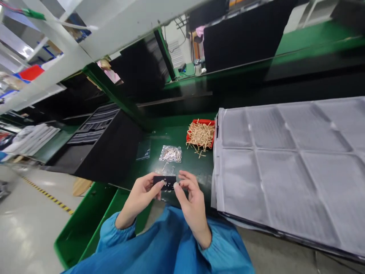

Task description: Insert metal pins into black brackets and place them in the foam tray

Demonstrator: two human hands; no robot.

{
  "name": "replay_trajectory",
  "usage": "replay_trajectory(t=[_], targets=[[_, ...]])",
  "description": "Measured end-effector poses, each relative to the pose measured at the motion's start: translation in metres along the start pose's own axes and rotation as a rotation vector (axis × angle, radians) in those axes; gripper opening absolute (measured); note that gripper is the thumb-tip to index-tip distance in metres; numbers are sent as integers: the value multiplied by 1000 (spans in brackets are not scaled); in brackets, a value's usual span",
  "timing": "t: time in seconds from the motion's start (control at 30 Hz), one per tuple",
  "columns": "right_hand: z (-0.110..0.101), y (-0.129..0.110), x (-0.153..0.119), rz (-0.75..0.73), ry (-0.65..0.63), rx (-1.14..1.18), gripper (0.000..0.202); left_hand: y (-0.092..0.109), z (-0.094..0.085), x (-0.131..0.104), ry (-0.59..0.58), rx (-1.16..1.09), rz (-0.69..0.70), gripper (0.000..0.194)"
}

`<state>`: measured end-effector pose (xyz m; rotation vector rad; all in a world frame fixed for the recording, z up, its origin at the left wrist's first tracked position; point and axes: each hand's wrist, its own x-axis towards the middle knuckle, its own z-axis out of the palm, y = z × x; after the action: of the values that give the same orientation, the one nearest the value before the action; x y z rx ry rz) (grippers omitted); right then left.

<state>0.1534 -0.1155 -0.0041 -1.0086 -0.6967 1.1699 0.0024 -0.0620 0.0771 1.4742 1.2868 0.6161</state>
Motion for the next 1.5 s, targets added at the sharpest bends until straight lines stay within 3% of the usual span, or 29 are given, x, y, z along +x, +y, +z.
replay_trajectory(t=[0.3,0.8,1.03,1.5], targets=[[16,-9,-2,1,32,23,29,0,9,-10,-40,56,35,22],[20,-20,-7,-55,66,13,26,4,7,-23,-15,172,156,18],[23,-23,-12,-102,76,-9,19,9,2,-29,-59,228,185,27],[30,-33,-25,-292,87,-211,6,12,16,-34,248,251,346,30]])
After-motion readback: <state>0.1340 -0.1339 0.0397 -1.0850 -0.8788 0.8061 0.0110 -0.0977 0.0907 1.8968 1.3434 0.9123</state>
